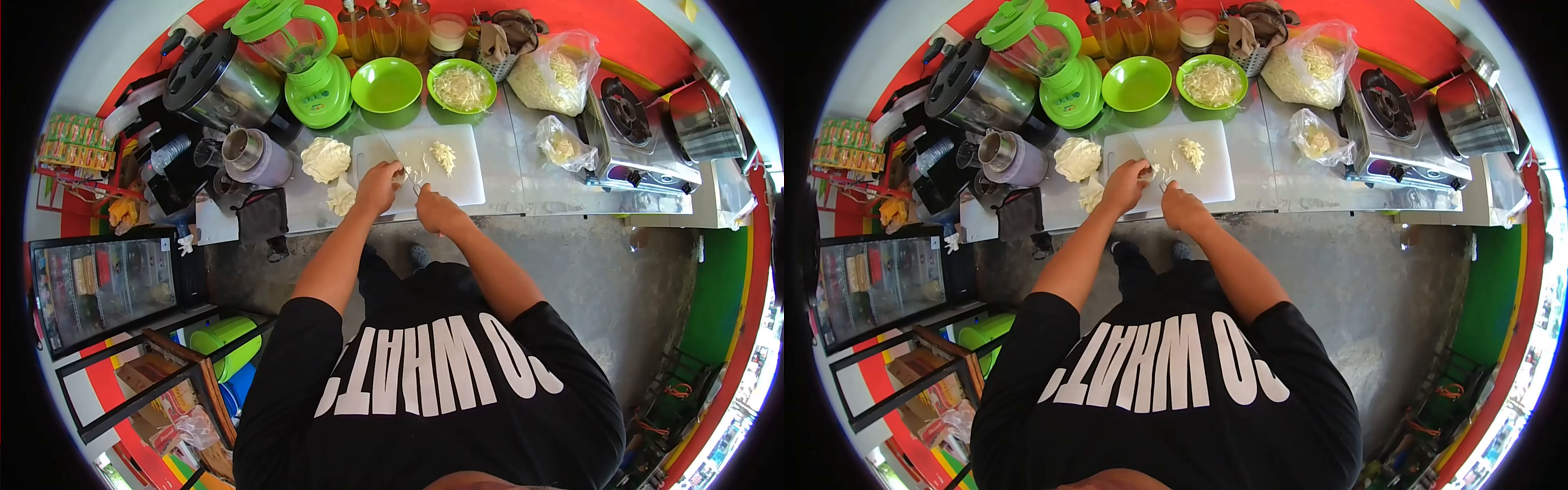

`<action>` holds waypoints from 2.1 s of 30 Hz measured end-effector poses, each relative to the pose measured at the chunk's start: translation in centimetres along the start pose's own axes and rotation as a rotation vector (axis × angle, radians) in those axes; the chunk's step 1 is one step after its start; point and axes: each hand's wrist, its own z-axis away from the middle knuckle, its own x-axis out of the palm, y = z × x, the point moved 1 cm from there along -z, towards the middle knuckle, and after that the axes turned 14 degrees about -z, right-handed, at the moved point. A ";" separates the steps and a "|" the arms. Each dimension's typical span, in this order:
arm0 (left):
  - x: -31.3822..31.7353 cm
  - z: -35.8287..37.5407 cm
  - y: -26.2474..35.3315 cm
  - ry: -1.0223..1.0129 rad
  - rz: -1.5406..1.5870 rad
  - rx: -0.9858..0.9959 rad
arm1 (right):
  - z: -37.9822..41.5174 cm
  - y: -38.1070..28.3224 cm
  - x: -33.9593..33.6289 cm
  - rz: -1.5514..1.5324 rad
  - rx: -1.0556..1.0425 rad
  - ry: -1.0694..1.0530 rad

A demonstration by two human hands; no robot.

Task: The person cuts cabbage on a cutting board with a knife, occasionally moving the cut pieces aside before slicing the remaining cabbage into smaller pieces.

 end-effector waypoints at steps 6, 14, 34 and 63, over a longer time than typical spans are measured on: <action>0.3 0.0 -0.5 0.002 -0.012 0.003 | 1.0 0.2 0.0 0.083 0.007 -0.012; 0.8 0.2 -0.5 0.054 -0.076 0.012 | 2.2 -1.4 -1.1 0.023 0.087 -0.090; 1.1 -0.2 -0.8 0.027 -0.079 0.020 | -2.3 -0.4 0.8 0.115 -0.034 0.072; 1.4 -0.8 -0.9 0.037 -0.100 -0.025 | -0.6 1.2 1.1 0.139 -0.163 0.152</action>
